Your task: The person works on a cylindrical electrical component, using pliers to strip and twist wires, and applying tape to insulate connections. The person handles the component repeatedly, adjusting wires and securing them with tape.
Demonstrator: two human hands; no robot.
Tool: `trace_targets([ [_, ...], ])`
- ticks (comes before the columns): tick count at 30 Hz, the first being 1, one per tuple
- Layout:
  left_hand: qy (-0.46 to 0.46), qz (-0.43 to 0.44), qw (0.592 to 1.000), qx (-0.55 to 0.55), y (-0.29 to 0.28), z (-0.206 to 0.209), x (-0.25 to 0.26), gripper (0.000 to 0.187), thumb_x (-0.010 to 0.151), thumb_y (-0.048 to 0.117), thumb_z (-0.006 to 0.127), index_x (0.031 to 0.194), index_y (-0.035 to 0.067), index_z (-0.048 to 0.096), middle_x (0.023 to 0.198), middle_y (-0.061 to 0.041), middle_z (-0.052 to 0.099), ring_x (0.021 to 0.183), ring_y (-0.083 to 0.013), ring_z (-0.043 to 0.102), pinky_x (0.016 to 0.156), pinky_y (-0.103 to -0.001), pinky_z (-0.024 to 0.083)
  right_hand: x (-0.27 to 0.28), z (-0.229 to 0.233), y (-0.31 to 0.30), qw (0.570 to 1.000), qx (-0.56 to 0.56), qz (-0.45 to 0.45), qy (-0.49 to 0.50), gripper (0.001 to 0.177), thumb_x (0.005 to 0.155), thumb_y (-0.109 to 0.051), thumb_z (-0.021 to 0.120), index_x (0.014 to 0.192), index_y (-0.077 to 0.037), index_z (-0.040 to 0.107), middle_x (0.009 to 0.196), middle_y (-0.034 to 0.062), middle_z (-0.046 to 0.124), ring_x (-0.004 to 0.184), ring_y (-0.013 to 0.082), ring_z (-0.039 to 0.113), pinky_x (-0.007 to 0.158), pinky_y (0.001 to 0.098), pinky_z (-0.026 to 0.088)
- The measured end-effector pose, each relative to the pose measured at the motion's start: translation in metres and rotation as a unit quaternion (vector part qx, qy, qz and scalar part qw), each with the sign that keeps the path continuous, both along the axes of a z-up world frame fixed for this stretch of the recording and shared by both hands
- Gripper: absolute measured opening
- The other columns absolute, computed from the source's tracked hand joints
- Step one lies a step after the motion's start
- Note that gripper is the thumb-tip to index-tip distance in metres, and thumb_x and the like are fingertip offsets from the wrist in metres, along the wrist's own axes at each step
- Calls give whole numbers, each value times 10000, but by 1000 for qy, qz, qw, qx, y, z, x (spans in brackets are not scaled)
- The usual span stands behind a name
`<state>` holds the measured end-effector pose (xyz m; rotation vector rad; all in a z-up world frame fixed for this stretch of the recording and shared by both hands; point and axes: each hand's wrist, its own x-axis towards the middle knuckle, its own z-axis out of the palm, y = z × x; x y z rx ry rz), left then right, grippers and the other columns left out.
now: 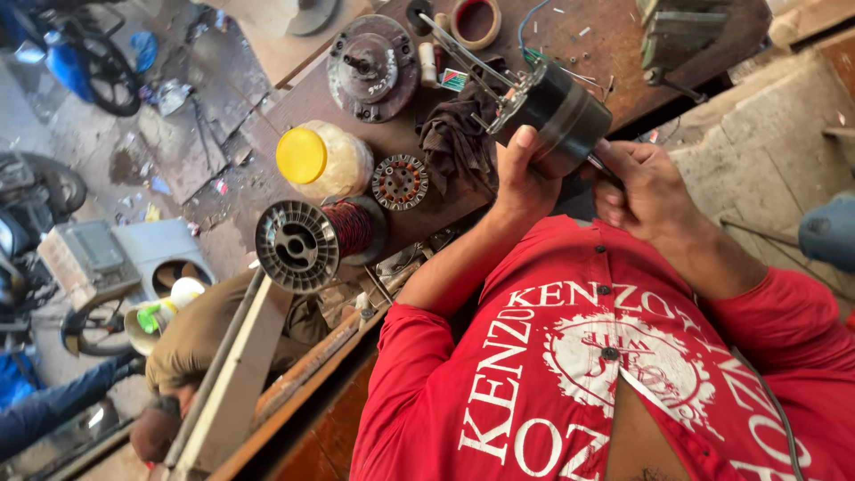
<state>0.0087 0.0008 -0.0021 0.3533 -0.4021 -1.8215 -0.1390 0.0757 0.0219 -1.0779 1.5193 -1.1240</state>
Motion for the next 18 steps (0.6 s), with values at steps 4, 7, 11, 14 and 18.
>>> trace_targets([
  [4, 12, 5, 1000, 4, -12, -6, 2, 658, 973, 335, 764, 1442, 3, 442, 1282, -131, 610, 1184, -253, 624, 1089, -425, 508, 8, 4, -8, 971, -137, 5, 198, 309, 1126, -279, 624, 1043, 13, 677, 717, 54, 621, 601, 202, 602, 550, 353, 461],
  [7, 19, -5, 1000, 13, -13, -12, 1, 658, 974, 334, 764, 1445, 8, 441, 1276, -133, 610, 1204, -264, 628, 1071, -434, 513, 9, 5, -13, 866, -304, 29, 396, 222, 1062, -150, 766, 1119, 38, 664, 870, 143, 657, 697, 313, 650, 627, 417, 499],
  [11, 23, -17, 1000, 7, -11, -14, -3, 652, 979, 333, 764, 1445, 9, 443, 1271, -134, 618, 1169, -241, 634, 1079, -417, 517, 4, 7, -15, 844, -316, 38, 433, 159, 1056, -91, 754, 1112, 41, 686, 835, 156, 650, 707, 336, 641, 641, 448, 495],
  [14, 20, -17, 999, 23, -9, -15, -13, 658, 975, 337, 763, 1438, -1, 440, 1268, -139, 624, 1146, -251, 649, 1040, -423, 536, -6, 6, -11, 946, -160, 27, 281, 247, 1092, -213, 673, 1033, 26, 689, 724, 94, 619, 625, 232, 623, 588, 400, 484],
  [18, 49, -39, 998, 21, -5, -17, -26, 650, 985, 355, 755, 1435, 5, 443, 1237, -198, 642, 1016, -330, 674, 764, -467, 567, -29, 3, -12, 999, 11, 27, 28, 369, 1115, -324, 618, 967, 12, 655, 652, 67, 592, 568, 171, 574, 538, 355, 448],
])
